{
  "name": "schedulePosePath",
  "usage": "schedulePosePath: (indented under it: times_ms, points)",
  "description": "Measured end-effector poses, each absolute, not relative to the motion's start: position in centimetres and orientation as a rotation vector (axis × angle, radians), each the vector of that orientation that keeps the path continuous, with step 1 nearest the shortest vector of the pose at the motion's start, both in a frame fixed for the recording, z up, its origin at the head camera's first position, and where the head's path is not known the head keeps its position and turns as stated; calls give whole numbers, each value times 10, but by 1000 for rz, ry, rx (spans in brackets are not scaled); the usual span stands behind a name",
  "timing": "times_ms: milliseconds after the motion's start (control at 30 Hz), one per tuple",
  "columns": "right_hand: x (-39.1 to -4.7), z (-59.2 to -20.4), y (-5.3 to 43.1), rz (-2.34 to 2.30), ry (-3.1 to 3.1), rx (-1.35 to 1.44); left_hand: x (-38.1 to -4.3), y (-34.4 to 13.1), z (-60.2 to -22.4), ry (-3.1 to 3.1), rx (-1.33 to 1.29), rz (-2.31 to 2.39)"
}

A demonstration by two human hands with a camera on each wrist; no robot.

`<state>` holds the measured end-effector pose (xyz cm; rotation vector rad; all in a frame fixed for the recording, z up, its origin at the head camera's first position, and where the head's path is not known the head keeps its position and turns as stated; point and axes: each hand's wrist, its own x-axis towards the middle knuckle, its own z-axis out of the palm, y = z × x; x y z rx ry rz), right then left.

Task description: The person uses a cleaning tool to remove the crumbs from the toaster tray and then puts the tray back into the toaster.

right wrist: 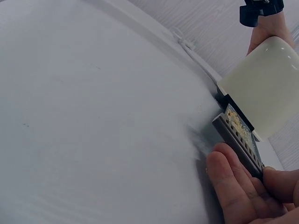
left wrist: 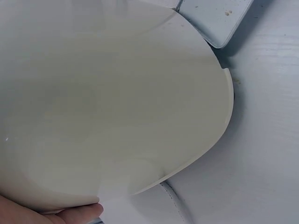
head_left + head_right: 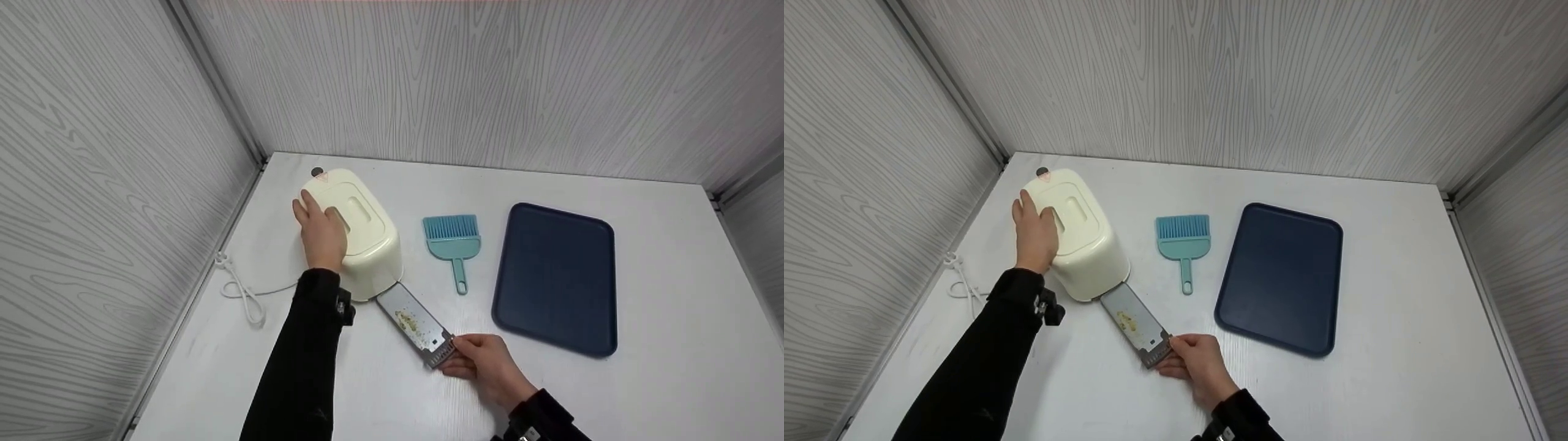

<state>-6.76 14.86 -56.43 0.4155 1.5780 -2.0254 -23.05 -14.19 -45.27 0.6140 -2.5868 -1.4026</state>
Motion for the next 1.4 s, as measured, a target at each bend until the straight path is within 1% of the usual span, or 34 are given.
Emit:
schedulePosePath:
  times_ms: [567, 900, 1233, 1333, 1400]
  points:
    - [-71, -558, 171, -2071, 1585, 442, -229, -142, -453, -2570, 625, -1434]
    - [-75, -556, 183, -2099, 1608, 519, -231, -141, -455, -2566, 611, -1405]
    - [-80, -549, 191, -2099, 1686, 570, -224, -142, -452, -2475, 566, -1527]
    - [-82, -547, 194, -2120, 1682, 580, -222, -141, -449, -2509, 519, -1472]
    - [-83, -546, 197, -2122, 1689, 585, -218, -136, -445, -2535, 444, -1387]
